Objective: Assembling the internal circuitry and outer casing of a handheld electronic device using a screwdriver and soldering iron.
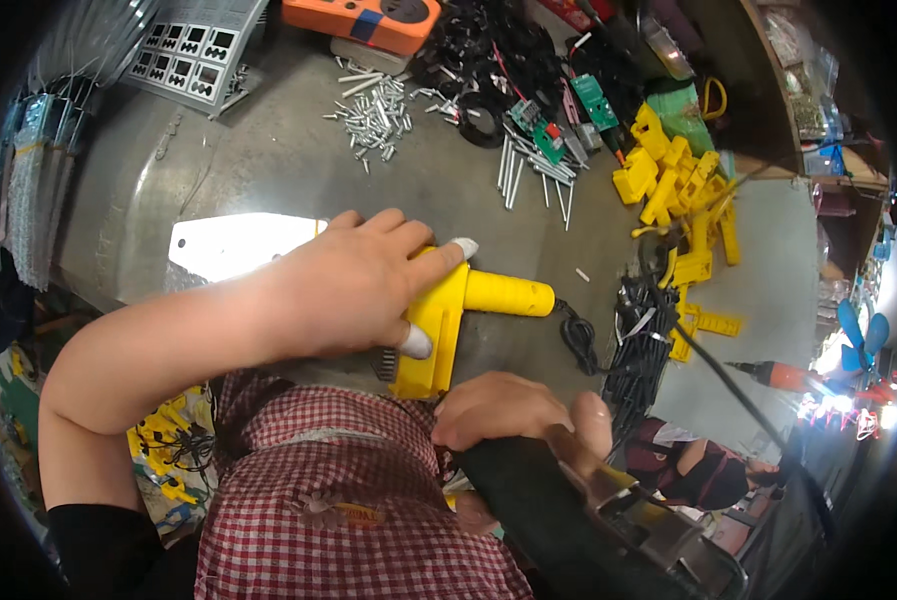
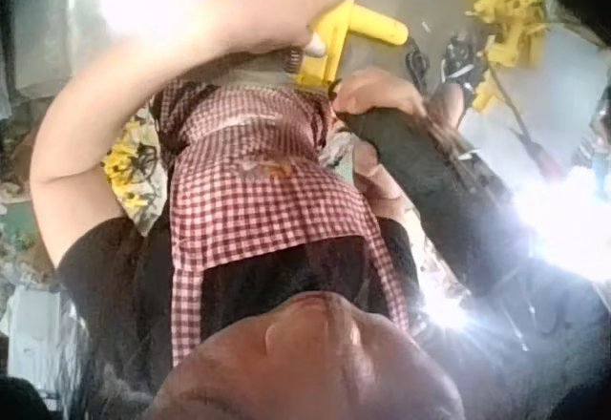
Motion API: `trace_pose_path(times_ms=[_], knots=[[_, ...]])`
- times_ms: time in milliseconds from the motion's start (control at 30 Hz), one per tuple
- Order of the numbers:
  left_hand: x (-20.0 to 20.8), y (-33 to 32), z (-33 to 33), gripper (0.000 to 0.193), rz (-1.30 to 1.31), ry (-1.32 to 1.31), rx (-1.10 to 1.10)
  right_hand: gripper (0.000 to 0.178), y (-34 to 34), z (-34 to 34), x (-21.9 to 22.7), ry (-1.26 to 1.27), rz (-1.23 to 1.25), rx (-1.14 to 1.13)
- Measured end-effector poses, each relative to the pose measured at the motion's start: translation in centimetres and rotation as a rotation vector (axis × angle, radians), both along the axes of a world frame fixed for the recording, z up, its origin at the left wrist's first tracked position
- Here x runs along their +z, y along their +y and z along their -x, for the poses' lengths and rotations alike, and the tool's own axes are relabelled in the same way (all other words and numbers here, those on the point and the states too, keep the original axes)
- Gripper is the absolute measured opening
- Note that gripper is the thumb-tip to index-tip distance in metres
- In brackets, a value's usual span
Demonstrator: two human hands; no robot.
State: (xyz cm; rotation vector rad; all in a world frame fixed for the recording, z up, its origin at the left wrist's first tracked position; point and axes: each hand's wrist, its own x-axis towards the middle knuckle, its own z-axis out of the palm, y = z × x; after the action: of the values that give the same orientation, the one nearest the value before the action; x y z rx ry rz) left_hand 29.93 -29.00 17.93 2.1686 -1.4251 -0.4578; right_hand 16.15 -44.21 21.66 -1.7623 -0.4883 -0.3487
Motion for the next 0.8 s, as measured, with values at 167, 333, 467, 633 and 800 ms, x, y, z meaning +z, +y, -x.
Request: trace_pose_path(times_ms=[167, 333, 467, 633, 800], knots=[[0.1, -0.4, 0.4, 0.074, 0.11, 0.009, -0.021, 0.087, 0.3, 0.6, 2.5, -0.034, -0.099, -0.157], [-0.2, 0.3, 0.0, 0.072, 0.167, -0.011, 0.0, 0.036, 1.4, 0.3, 2.3, 0.069, -0.218, 0.133], [0.0, 0.5, -0.4, 0.065, 0.174, 0.041, 0.044, 0.057, 1.6, -1.0, 0.8, -0.063, -0.117, 0.132], [-1.0, 0.7, -0.6, 0.057, 0.164, 0.121, 0.062, 0.066, 2.1, -2.1, -0.1, -0.106, -0.173, 0.181], [-0.9, 1.0, 0.0, 0.055, 0.169, 0.113, 0.098, 0.064, 2.3, -1.4, -0.7, -0.137, -0.18, 0.135]])
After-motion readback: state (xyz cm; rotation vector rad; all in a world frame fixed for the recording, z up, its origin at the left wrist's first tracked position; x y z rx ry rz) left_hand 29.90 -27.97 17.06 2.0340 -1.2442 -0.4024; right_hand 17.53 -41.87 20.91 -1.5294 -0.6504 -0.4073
